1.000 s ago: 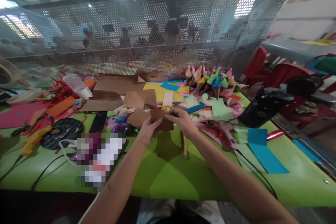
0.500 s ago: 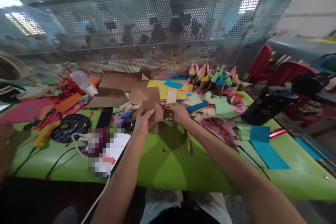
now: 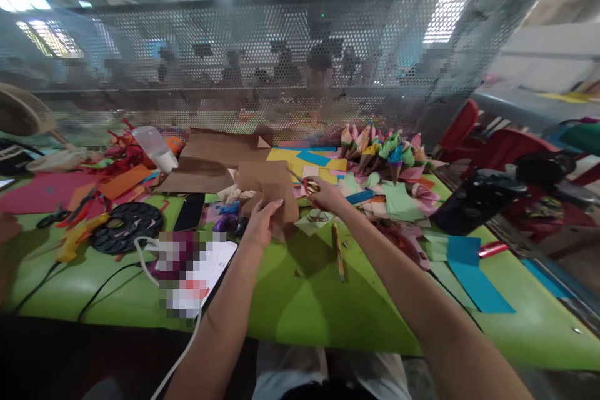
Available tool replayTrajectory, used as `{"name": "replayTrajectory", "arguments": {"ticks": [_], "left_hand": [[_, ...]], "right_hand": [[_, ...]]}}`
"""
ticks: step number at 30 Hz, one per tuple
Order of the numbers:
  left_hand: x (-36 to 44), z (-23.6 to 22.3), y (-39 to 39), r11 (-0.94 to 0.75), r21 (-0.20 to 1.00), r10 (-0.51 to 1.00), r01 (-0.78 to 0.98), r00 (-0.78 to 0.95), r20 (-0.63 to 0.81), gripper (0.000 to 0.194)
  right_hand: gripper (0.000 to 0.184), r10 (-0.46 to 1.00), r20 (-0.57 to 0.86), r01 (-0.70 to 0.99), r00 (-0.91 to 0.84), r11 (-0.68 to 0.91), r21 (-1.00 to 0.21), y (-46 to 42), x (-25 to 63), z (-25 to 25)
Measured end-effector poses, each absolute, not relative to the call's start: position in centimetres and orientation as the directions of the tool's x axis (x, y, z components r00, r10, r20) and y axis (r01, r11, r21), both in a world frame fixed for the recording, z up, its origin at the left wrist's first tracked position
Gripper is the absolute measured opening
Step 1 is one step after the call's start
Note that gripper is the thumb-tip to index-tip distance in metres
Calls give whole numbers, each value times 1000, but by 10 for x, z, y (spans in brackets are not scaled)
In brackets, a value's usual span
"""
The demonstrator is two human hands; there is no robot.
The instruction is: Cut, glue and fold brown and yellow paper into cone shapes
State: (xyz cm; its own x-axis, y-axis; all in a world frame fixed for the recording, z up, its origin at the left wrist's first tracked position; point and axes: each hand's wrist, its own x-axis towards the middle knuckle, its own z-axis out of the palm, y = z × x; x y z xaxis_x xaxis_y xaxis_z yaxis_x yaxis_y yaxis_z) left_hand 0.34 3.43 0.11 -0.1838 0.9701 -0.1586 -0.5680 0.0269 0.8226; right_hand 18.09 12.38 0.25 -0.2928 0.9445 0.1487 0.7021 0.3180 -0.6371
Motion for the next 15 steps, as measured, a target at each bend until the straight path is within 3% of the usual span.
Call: {"name": "replayTrajectory", "arguments": {"ticks": [4, 10, 15], "left_hand": [[5, 3, 33, 71, 808, 959, -585, -183, -216, 46], [10, 12, 27, 133, 762, 950, -634, -137, -281, 36], [11, 15, 25, 178, 759, 942, -626, -114, -315, 32]], "right_hand": [[47, 932, 137, 445, -337, 285, -849, 103, 201, 4], [64, 900, 43, 25, -434, 59, -998, 58, 215, 3], [69, 833, 20, 59, -553, 63, -996, 44, 224, -1]]}}
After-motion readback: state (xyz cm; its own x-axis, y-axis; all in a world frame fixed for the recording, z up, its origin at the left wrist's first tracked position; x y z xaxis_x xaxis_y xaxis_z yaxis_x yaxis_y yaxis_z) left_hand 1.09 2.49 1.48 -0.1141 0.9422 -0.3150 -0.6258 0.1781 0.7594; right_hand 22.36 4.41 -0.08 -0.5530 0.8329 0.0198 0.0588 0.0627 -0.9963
